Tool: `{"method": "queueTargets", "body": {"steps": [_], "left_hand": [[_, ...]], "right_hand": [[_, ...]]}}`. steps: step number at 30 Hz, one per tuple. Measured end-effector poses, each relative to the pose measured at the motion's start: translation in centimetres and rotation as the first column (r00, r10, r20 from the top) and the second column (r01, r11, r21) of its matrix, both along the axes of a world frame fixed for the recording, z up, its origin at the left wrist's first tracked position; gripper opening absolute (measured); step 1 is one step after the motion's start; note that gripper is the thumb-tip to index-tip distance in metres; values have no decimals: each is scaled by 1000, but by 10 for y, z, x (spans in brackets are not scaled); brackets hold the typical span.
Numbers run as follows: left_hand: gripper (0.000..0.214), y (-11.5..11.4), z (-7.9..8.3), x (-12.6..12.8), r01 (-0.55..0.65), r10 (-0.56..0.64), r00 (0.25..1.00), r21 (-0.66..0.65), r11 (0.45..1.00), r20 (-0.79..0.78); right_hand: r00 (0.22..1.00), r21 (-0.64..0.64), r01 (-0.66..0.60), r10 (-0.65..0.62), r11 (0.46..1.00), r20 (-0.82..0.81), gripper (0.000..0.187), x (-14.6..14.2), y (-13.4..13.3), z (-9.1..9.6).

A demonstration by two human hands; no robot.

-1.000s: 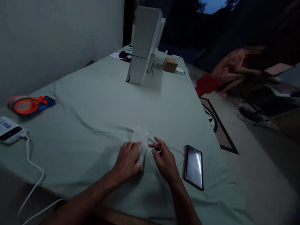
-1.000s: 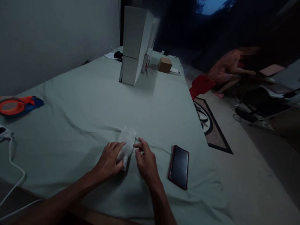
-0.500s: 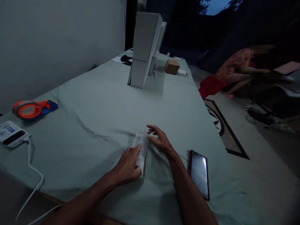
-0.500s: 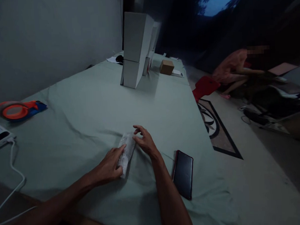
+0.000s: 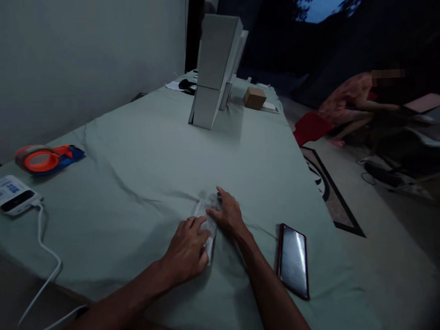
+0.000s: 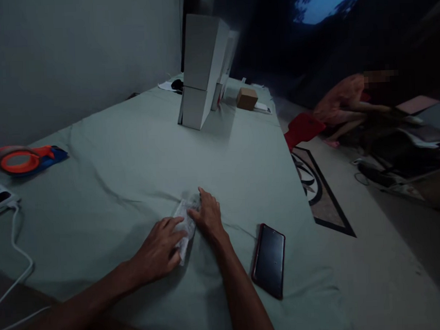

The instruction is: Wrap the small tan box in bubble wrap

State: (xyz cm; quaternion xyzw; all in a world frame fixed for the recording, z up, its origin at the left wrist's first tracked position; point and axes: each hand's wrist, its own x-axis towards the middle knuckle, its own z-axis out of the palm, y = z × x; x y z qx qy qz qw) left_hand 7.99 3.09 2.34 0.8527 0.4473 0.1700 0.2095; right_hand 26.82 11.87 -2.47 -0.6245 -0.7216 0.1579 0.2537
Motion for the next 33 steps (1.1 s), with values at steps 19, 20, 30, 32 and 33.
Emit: {"method": "queueTargets", "body": {"steps": [19,20,30,32,33], "left_hand": [[39,-1,-16,-4,-94,97,985,-29,995,144],[39,-2,-18,-4,-141,143,977,-20,990,159],[68,-10,-35,-8,-297,292,901,-35,954,322],[60,-7,-35,-9,-221,234,924,-77,972,303],[52,-5,-34,-11,-182,203,935,-100,978,290]], "right_hand": [[842,-224,-229,78,947,-534,20,-7,-18,60],[836,-204,-255,109,945,-537,17,-9,-27,68],[919,75,-254,265,964,-293,18,-25,-119,59],[915,97,-281,297,955,-272,28,-26,-130,45],[916,118,-287,308,951,-256,31,-27,-135,38]]}}
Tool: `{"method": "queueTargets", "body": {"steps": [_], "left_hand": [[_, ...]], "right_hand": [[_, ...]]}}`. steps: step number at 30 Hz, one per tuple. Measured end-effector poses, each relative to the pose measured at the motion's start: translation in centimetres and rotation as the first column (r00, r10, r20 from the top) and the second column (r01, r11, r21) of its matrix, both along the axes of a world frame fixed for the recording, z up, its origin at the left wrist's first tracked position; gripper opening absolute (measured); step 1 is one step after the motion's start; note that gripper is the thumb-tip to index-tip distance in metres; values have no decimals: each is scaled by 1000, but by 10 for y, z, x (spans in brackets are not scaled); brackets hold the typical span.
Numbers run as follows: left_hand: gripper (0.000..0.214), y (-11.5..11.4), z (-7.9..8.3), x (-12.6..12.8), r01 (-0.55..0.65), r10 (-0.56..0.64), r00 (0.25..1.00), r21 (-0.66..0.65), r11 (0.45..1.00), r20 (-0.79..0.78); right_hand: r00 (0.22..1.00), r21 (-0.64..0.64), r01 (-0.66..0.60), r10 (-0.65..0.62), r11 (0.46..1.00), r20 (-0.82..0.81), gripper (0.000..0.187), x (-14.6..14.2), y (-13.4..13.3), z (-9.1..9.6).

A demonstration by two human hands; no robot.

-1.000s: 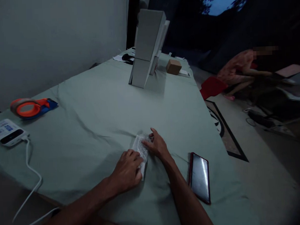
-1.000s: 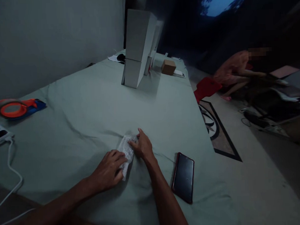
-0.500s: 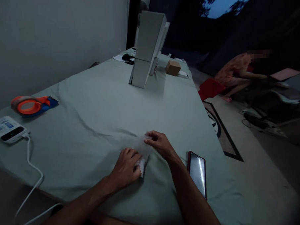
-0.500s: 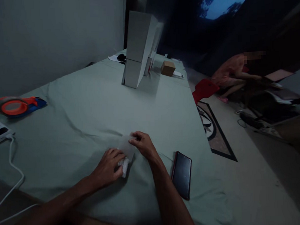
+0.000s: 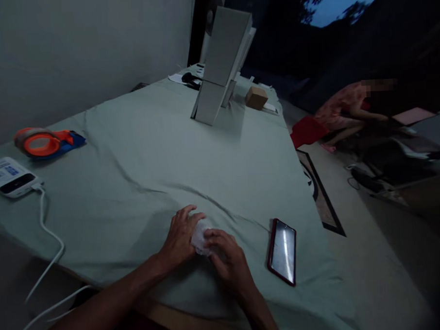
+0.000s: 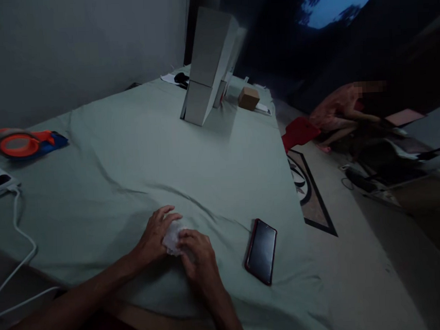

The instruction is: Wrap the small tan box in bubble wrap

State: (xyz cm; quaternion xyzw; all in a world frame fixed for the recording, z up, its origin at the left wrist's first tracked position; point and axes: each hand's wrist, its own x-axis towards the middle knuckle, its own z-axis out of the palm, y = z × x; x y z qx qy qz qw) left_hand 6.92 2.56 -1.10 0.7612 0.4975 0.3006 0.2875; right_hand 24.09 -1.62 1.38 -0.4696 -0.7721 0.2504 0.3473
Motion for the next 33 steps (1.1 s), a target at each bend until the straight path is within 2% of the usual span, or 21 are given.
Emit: {"method": "queueTargets", "body": {"steps": [4,6,9,12,15,18,21,22,24,26,28,31,33], "left_hand": [[34,5,3,-12,129,-129,992,-48,990,-3],[42,4,5,-23,215,-215,977,-44,976,2],[67,0,7,-36,336,-336,941,-19,942,-47],[64,-1,2,-37,339,-337,939,22,941,-66],[55,2,-5,-28,318,-318,948,37,947,7],[54,8,-4,-19,272,-273,957,27,962,102],[40,18,6,-11,192,-182,977,-84,978,112],[32,21,11,-9,159,-150,986,-151,976,73],[17,28,19,-4,81,-98,994,-249,965,-57],[18,34,25,0,4,-49,984,-251,968,-171],[21,38,27,1,-29,-14,978,-203,979,-208],[34,40,25,-2,41,-58,996,-247,968,-61],[57,40,23,-6,140,-105,987,-325,936,121]], "right_hand": [[999,94,35,-38,995,34,34,-4,-11,-16],[998,117,34,-39,993,39,33,-6,-12,-19],[999,150,24,-30,988,35,32,-6,-12,-21],[999,182,21,-29,983,39,32,-5,-10,-22],[999,176,20,-27,984,34,33,-3,-6,-22],[1000,92,20,-19,996,-9,33,1,1,-16],[997,-80,25,-31,996,-71,28,7,13,-6],[996,-138,19,-31,990,-82,33,9,18,-3],[995,-226,-6,-16,974,-95,58,11,28,-2],[994,-271,-18,-13,962,-111,75,12,40,-6],[986,-316,1,-54,949,-158,75,12,50,-13],[951,-435,-25,-112,900,-287,75,11,64,-22],[927,-487,-83,-112,869,-357,76,10,70,-25]]}}
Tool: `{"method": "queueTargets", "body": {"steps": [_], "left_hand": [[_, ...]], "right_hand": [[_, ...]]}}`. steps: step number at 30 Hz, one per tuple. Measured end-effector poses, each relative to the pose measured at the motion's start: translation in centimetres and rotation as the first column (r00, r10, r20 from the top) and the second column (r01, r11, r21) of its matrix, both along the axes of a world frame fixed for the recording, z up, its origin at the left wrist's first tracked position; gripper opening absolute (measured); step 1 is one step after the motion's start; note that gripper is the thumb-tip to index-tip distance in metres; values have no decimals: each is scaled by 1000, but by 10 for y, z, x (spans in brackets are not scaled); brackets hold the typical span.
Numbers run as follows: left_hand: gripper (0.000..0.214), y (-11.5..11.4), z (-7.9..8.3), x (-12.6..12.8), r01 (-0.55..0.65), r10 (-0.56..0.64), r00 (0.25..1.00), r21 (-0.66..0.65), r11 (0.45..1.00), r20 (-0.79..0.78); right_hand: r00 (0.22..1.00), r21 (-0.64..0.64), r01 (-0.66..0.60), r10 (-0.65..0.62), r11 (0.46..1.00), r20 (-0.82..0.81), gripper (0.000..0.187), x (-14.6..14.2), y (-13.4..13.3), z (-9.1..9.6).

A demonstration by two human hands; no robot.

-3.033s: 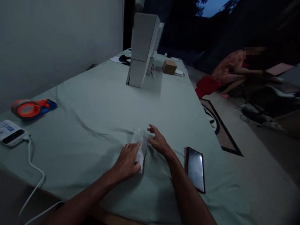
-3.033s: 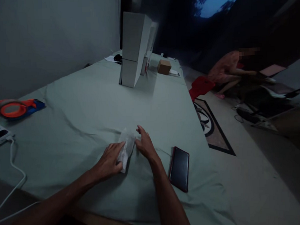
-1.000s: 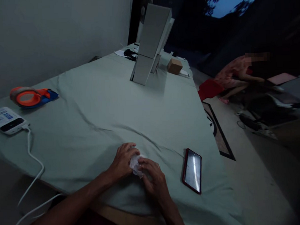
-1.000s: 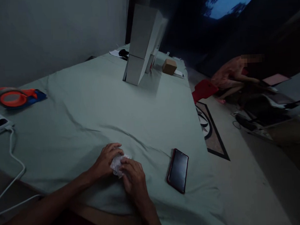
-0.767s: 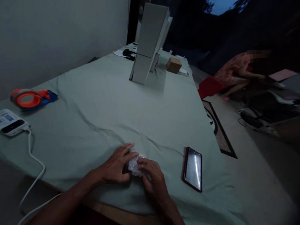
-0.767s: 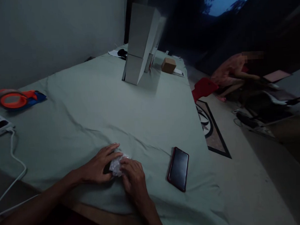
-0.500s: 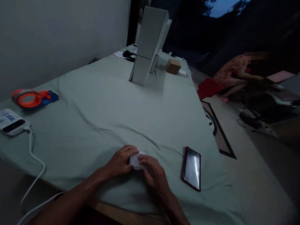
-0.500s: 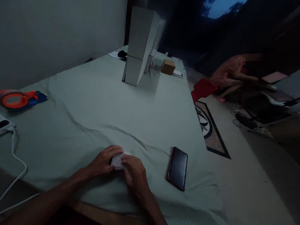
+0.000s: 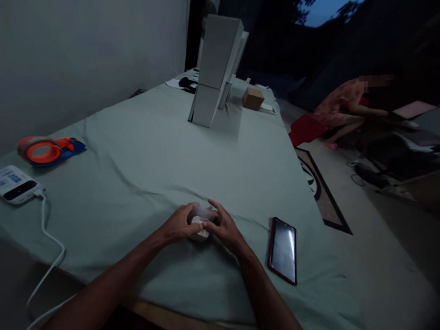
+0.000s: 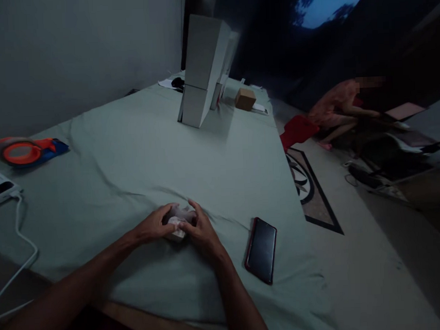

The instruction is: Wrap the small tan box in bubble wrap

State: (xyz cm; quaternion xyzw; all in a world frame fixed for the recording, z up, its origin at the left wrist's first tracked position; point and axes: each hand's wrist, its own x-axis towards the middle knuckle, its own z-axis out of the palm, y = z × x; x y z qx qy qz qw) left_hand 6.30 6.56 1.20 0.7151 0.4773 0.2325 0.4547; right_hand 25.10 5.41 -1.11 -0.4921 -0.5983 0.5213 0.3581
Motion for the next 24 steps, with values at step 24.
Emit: {"method": "queueTargets", "body": {"steps": [24], "left_hand": [[70,-5,-23,10,-122,141,970,-109,987,198]], "right_hand": [[971,35,141,-145,989,189,76,-2,-18,0]]}}
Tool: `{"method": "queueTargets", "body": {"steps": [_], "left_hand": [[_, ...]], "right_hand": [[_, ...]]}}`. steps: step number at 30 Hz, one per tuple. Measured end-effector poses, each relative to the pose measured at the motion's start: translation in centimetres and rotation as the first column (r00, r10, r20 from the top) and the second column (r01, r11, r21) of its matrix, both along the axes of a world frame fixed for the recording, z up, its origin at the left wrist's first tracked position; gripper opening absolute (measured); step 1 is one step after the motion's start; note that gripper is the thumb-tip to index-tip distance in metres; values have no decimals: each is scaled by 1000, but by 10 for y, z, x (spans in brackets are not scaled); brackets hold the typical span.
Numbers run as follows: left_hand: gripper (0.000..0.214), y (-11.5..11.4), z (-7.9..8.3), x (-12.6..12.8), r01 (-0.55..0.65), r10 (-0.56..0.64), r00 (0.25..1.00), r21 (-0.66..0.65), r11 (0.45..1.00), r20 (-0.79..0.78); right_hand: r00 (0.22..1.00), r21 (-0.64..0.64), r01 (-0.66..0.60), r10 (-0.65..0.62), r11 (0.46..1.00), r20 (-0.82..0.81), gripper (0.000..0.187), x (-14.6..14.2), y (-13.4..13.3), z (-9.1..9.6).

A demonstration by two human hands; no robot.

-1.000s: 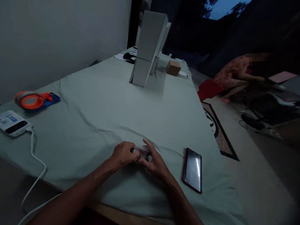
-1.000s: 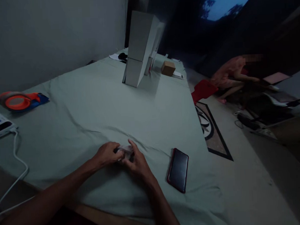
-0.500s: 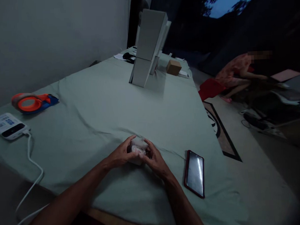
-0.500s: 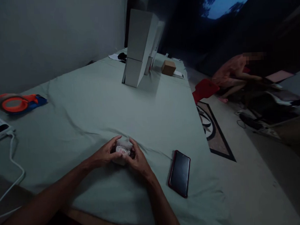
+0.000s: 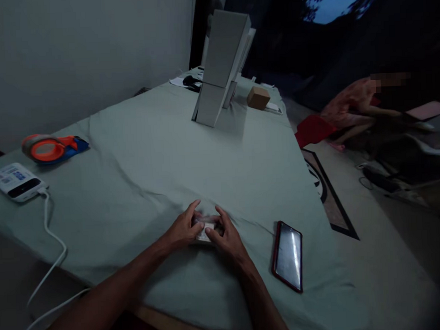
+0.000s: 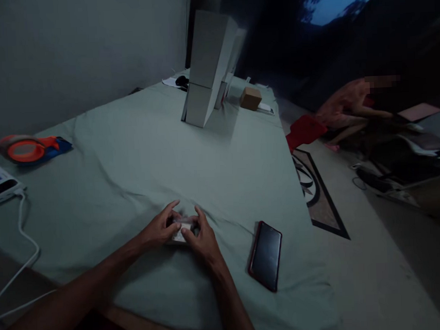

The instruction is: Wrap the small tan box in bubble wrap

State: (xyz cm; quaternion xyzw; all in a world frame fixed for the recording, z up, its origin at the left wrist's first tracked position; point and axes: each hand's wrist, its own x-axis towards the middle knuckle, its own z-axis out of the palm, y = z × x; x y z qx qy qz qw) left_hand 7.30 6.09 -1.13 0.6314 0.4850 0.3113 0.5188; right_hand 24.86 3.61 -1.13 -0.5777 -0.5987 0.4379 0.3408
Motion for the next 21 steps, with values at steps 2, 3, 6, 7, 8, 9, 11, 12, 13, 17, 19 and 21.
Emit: {"method": "queueTargets", "body": {"steps": [2,3,6,7,8,9,11,12,13,17,19,21], "left_hand": [[69,0,-3,4,-27,27,999,33,999,-25],[67,-2,-4,5,-64,68,997,81,995,-47],[58,-16,-4,6,-182,235,966,361,915,-108],[53,-22,-4,5,-182,264,957,459,870,-121],[46,-29,-3,5,-153,265,954,535,831,-139],[39,-35,-3,4,-115,255,954,592,798,-159],[28,-44,-2,4,-29,215,955,652,758,-207],[25,-46,-2,4,-1,198,955,665,747,-221],[23,-46,-3,4,15,186,956,672,740,-227],[20,-42,-9,3,12,170,966,687,726,-196],[20,-40,-12,3,4,169,969,697,717,-180],[20,-39,-15,3,0,165,972,700,714,-168]], "right_hand": [[999,33,41,-40,999,-3,73,-2,-2,-3],[998,40,57,-57,998,-2,72,-3,-2,-5],[997,35,81,-82,996,7,71,-3,-4,-9],[997,32,77,-78,996,8,71,-3,-4,-10],[998,31,69,-69,997,6,72,-2,-4,-11],[998,36,62,-62,997,3,71,-1,-4,-11],[998,47,55,-55,997,-6,70,1,-3,-12],[999,46,54,-53,997,-13,69,3,-2,-11],[998,43,53,-52,998,-19,68,4,1,-10],[999,22,44,-43,999,-17,60,7,19,-4],[999,17,25,-25,1000,-20,55,5,31,-1],[998,11,5,-4,1000,-67,50,2,42,-1]]}}
